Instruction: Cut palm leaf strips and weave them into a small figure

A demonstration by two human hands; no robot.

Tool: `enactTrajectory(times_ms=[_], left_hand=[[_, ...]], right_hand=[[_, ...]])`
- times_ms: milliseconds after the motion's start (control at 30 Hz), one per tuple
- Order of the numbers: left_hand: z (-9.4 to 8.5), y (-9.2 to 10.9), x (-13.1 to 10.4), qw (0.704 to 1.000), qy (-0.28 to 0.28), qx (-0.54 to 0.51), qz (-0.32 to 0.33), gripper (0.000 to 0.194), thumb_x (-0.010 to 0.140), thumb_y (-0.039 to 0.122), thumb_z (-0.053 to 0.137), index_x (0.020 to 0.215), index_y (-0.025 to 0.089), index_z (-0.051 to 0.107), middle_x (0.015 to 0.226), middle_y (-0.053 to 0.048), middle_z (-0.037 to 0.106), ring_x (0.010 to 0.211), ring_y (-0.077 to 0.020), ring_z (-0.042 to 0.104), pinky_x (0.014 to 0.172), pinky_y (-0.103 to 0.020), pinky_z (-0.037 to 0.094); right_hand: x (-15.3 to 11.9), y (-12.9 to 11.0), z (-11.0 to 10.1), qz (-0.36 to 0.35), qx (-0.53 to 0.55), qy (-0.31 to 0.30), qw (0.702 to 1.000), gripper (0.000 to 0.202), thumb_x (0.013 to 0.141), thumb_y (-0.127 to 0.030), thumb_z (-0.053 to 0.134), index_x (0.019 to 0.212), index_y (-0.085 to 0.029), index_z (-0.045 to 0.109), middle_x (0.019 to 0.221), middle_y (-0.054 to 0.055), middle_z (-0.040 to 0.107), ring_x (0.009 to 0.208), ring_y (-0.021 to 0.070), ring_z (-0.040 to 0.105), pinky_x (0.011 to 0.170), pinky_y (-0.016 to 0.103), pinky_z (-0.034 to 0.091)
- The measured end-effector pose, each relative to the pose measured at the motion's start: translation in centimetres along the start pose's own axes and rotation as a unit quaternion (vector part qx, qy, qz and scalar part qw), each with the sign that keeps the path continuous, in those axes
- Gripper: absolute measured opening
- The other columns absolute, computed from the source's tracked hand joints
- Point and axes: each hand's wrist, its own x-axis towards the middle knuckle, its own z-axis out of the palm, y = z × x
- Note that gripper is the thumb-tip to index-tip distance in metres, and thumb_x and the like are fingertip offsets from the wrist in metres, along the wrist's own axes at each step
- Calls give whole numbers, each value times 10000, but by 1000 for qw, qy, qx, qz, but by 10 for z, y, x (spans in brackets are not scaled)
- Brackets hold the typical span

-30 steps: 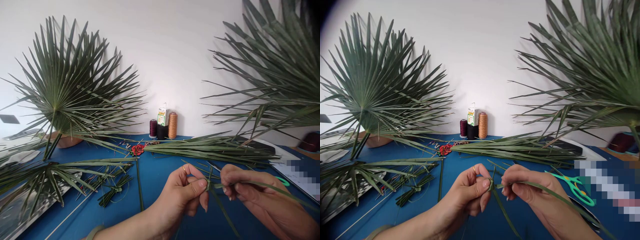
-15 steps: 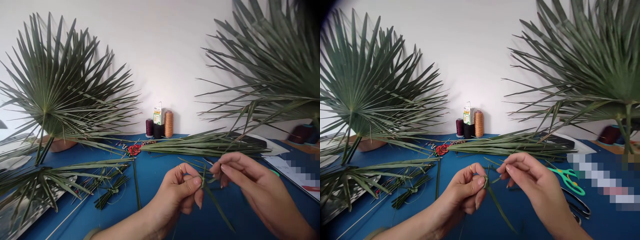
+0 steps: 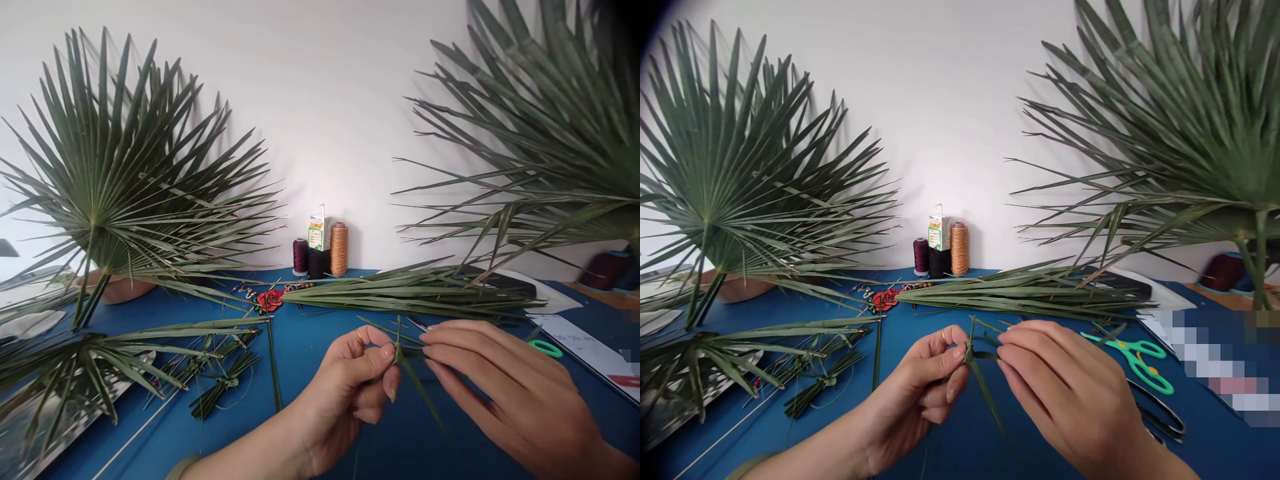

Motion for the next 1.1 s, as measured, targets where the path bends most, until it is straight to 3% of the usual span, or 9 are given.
enactTrajectory(times_ms=[133, 300, 400, 500, 700, 933, 1033, 1100], left_hand=[[0, 0, 1, 1000, -12, -22, -3, 142, 825, 215, 567, 801, 179, 432, 515, 64, 477, 366, -4, 131, 354, -136, 85], [0, -1, 2, 998, -56, -32, -23, 135, 832, 193, 549, 762, 176, 435, 469, 61, 464, 351, -9, 126, 339, -128, 92], [-2, -2, 2, 993, -104, -17, -53, 144, 816, 189, 568, 738, 173, 448, 456, 53, 468, 331, -10, 143, 322, -135, 86], [-4, -4, 1, 989, -127, -3, -79, 131, 802, 188, 590, 753, 167, 470, 469, 41, 495, 325, -11, 172, 317, -142, 87], [-2, -11, 2, 988, -97, 3, -119, 142, 784, 193, 610, 766, 165, 471, 486, 18, 547, 338, -16, 147, 327, -153, 79], [3, -15, 2, 986, -86, 36, -138, 233, 791, 253, 611, 970, 115, 558, 511, 16, 550, 321, 3, 155, 342, -175, 65], [7, -15, 0, 989, -74, 67, -108, 162, 799, 278, 600, 822, 123, 558, 496, 16, 542, 321, -2, 181, 351, -188, 69], [10, -14, 0, 994, -42, 88, -55, 159, 808, 277, 589, 767, 146, 510, 503, 13, 559, 336, -10, 214, 365, -187, 86]], right_hand=[[-13, 5, -2, -24, -34, 2, 999, 254, 781, -76, 533, 998, -179, 619, 856, 63, 708, 728, 203, 653, 707, 317, 483], [-10, 9, -9, -60, -92, 7, 994, 296, 793, -88, 486, 1027, -179, 643, 914, 63, 721, 827, 238, 638, 785, 358, 435], [-4, 8, -9, -63, -182, 45, 980, 253, 832, -81, 475, 940, -198, 672, 729, 47, 713, 680, 229, 595, 647, 362, 404], [-3, 5, -5, -33, -143, 25, 989, 236, 833, -86, 516, 959, -224, 660, 634, 1, 674, 595, 177, 574, 562, 310, 396], [-7, 1, 4, 4, -63, 34, 997, 258, 780, -69, 612, 968, -241, 654, 671, -15, 690, 582, 141, 611, 588, 270, 444], [-2, -3, 4, 43, -26, 43, 998, 215, 794, -65, 580, 902, -237, 654, 671, -6, 697, 602, 154, 631, 585, 272, 457], [-3, -5, 6, 64, 3, 37, 997, 218, 819, -64, 546, 946, -224, 623, 718, 6, 702, 628, 148, 637, 594, 260, 475], [-2, -6, 7, 128, 22, 37, 991, 237, 845, -90, 520, 1036, -216, 583, 773, 19, 701, 654, 144, 647, 605, 247, 493]])
